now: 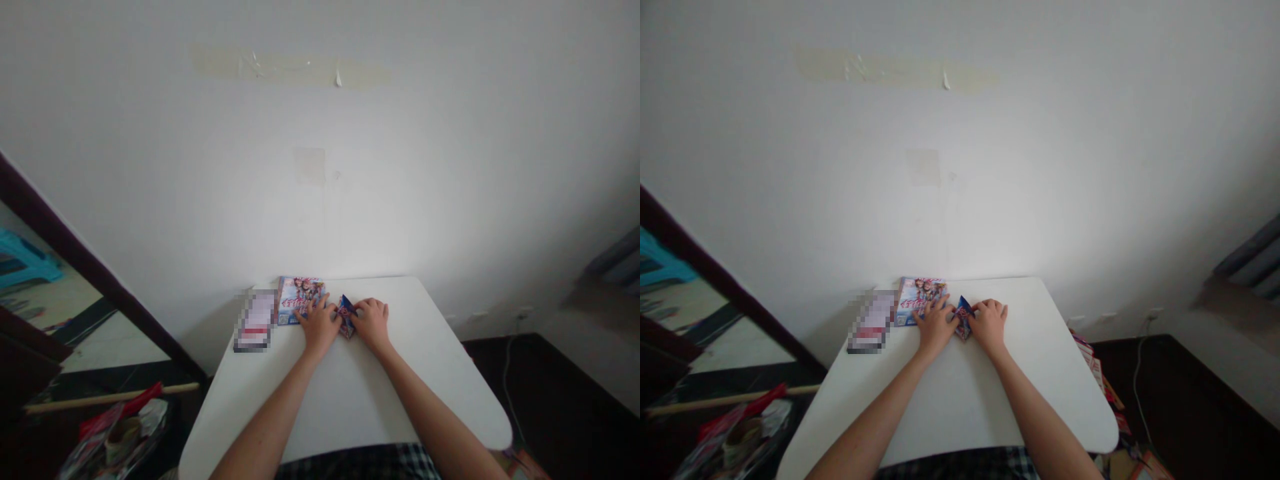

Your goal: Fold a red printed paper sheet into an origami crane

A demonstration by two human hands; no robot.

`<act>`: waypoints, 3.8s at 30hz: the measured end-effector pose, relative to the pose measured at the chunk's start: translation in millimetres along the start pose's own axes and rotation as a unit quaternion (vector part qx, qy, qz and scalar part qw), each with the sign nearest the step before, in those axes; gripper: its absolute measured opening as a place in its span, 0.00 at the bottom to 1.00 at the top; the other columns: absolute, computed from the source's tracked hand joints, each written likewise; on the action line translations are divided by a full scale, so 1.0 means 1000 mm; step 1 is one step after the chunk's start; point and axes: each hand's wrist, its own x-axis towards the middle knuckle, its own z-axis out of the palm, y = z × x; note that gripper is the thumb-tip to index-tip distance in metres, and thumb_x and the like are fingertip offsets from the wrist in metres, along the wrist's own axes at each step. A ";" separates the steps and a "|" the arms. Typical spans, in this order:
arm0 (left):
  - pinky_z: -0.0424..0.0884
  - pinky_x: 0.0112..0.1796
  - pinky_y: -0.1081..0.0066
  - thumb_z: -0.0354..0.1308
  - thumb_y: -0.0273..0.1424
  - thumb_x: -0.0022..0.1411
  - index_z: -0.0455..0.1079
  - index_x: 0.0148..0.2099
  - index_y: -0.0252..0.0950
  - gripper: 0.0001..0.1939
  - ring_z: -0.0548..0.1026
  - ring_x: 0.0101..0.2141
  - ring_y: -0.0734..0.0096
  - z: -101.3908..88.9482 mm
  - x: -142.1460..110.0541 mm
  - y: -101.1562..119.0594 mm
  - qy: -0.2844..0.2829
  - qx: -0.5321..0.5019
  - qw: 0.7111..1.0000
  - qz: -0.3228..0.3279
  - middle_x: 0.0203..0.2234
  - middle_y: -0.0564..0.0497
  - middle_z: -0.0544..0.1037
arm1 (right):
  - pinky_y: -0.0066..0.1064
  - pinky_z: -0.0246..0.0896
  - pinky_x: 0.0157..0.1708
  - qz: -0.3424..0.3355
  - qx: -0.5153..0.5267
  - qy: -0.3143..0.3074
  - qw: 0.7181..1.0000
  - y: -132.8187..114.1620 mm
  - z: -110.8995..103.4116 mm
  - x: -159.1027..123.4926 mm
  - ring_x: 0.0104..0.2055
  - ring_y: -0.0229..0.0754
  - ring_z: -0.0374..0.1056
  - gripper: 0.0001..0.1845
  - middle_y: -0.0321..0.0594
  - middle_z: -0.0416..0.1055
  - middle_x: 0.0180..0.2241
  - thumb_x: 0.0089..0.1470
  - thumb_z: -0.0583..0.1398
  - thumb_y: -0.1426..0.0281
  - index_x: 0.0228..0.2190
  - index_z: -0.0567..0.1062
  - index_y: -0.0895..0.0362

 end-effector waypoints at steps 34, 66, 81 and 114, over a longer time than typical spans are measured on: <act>0.42 0.60 0.26 0.59 0.37 0.59 0.77 0.46 0.50 0.13 0.62 0.62 0.48 0.003 0.000 -0.001 0.025 -0.011 1.000 -0.006 0.63 0.55 0.69 | 0.48 0.40 0.62 -0.016 -0.111 -0.003 0.994 -0.011 -0.002 -0.003 0.55 0.53 0.60 0.14 0.48 0.72 0.46 0.58 0.60 0.59 0.38 0.80 0.54; 0.39 0.61 0.26 0.59 0.42 0.61 0.78 0.48 0.54 0.14 0.55 0.66 0.42 -0.004 -0.001 -0.009 -0.019 0.006 1.000 0.019 0.67 0.56 0.62 | 0.43 0.50 0.60 -0.145 0.030 -0.099 0.984 0.036 -0.023 0.014 0.56 0.47 0.59 0.12 0.38 0.73 0.48 0.54 0.63 0.69 0.40 0.82 0.46; 0.39 0.60 0.24 0.62 0.46 0.56 0.79 0.45 0.52 0.14 0.52 0.66 0.40 -0.007 0.001 -0.014 -0.047 0.002 0.998 0.032 0.69 0.58 0.58 | 0.41 0.50 0.60 -0.155 0.020 -0.070 0.985 0.034 -0.020 0.011 0.55 0.46 0.61 0.09 0.38 0.73 0.46 0.57 0.63 0.62 0.39 0.82 0.47; 0.39 0.58 0.22 0.65 0.52 0.52 0.77 0.47 0.55 0.21 0.49 0.68 0.38 -0.009 0.005 -0.019 -0.091 0.014 0.994 0.053 0.71 0.59 0.52 | 0.38 0.49 0.57 -0.071 0.005 -0.014 0.997 0.016 -0.006 0.002 0.52 0.48 0.61 0.08 0.39 0.71 0.43 0.50 0.69 0.62 0.34 0.81 0.49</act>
